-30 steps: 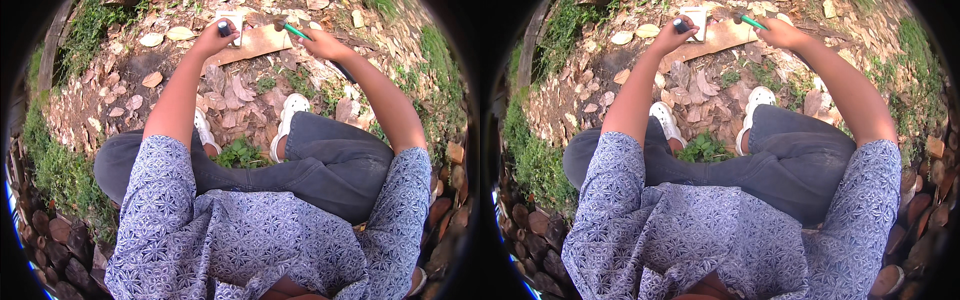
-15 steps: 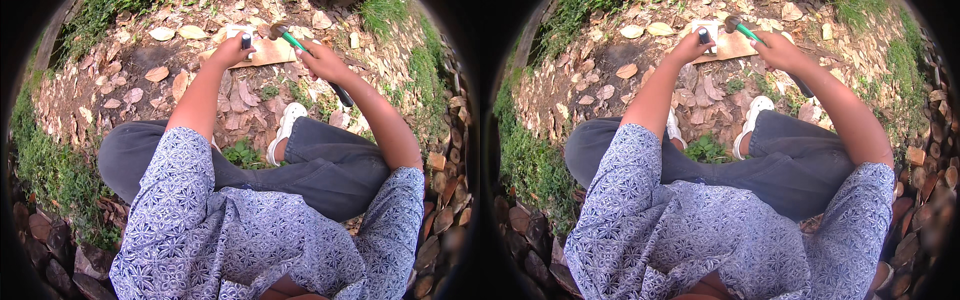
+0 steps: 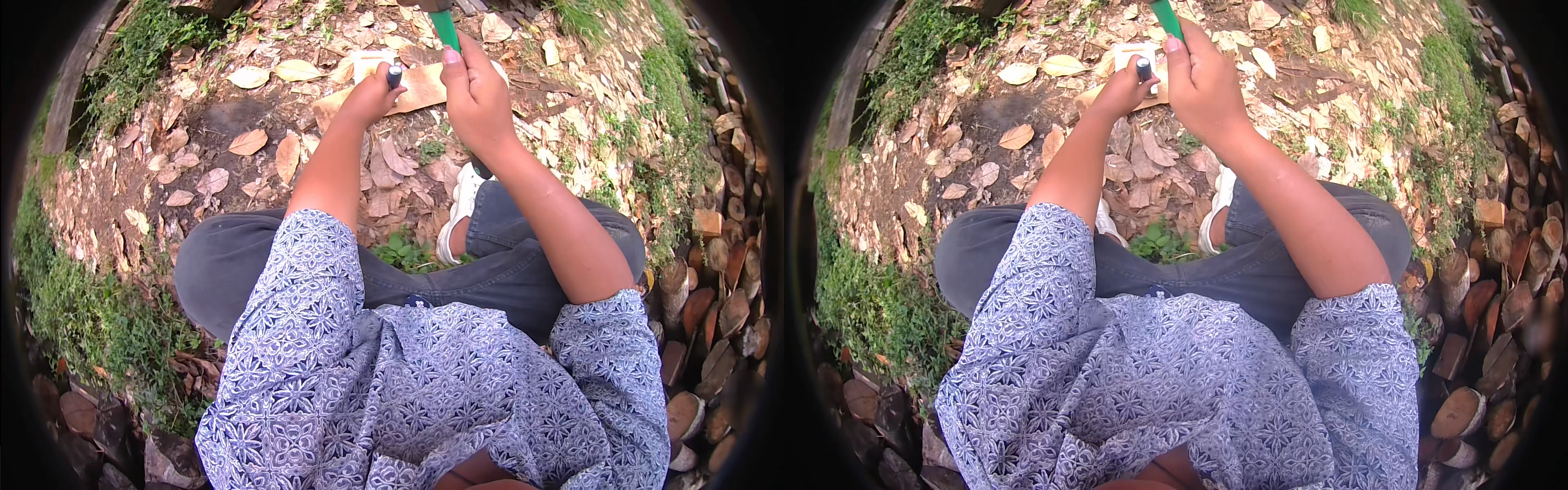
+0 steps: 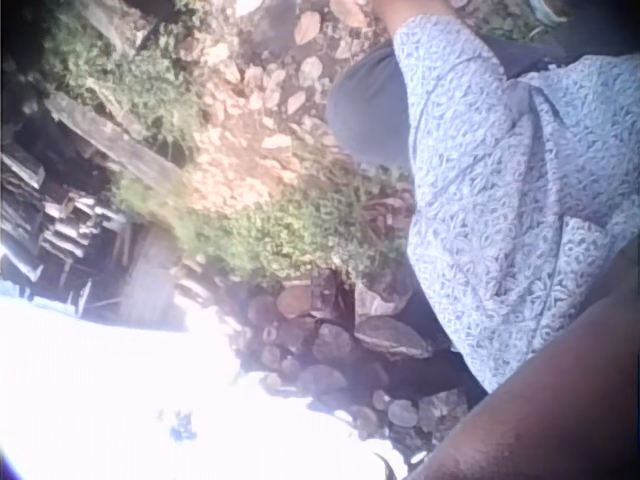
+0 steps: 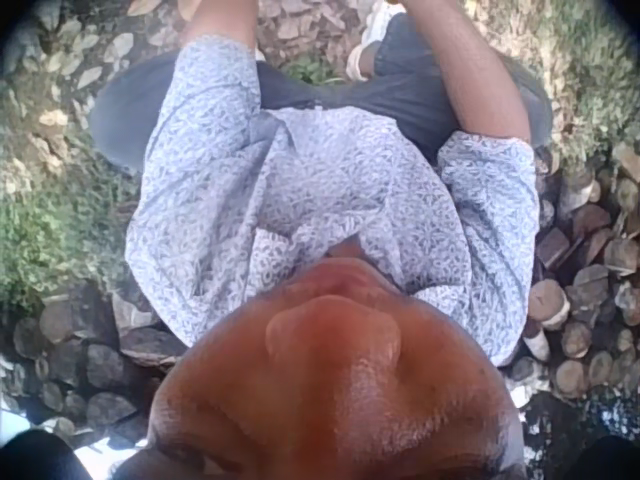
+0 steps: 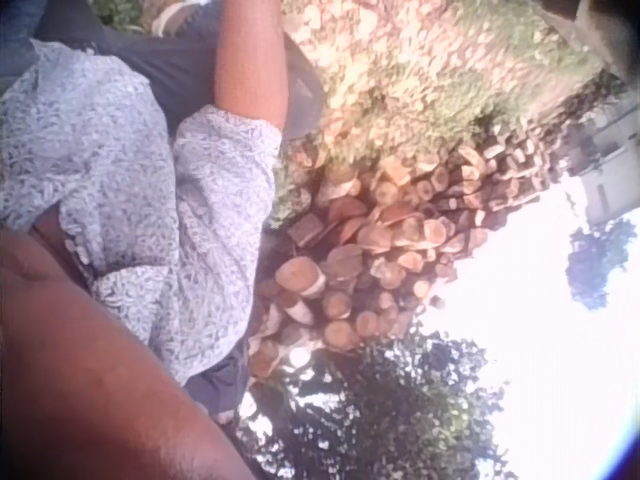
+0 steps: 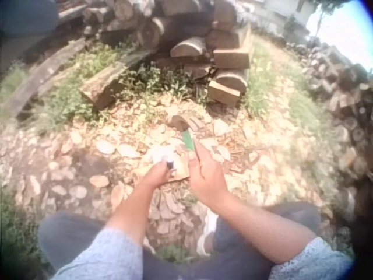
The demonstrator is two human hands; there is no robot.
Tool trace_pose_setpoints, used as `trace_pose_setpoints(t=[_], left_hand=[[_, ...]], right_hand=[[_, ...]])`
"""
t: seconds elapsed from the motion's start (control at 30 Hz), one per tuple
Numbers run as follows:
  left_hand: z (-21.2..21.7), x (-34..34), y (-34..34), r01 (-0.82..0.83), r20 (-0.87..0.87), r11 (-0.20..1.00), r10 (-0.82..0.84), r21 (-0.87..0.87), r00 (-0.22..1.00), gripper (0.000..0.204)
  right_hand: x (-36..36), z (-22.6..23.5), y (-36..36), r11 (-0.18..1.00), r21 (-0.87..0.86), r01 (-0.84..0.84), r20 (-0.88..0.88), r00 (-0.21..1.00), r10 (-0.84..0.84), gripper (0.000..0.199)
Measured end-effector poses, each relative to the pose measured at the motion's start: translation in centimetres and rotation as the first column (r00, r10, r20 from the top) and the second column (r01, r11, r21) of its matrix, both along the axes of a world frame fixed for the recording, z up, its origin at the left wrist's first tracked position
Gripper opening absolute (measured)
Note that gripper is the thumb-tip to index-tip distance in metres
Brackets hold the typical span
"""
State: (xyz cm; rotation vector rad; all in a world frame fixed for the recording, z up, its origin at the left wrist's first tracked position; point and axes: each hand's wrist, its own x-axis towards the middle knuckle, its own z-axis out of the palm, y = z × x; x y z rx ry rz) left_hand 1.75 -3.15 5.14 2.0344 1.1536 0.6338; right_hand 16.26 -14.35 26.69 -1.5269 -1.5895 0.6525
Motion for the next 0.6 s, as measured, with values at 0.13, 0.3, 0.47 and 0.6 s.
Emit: trace_pose_setpoints(t=[0.13, 0.3, 0.47, 0.6], left_hand=[[0.2, -0.4, 0.1, 0.032, 0.020, 0.999, -0.032, 0.009, 0.999, 0.044], [1.5, -0.2, 0.2, 0.041, -0.038, 0.998, -0.043, -0.047, 0.998, 0.045], [-0.1, 0.2, 0.8, 0.093, 0.022, 0.995, -0.093, 0.024, 0.995, 0.049], [-1.4, -0.8, 2.0, 0.051, -0.037, 0.998, -0.052, -0.035, 0.998, 0.049]], right_hand=[[0.7, -5.8, 0.6, 0.991, -0.128, 0.026, 0.121, 0.993, -0.010, 0.035], [-1.4, 3.1, 0.4, 0.997, 0.050, 0.051, -0.083, 0.995, -0.047, 0.034], [1.3, -5.7, 0.3, 0.982, -0.181, 0.046, 0.117, 0.993, -0.025, 0.031], [-1.5, 0.4, 0.6, 0.999, 0.033, 0.001, -0.052, 0.999, 0.001, 0.035]])
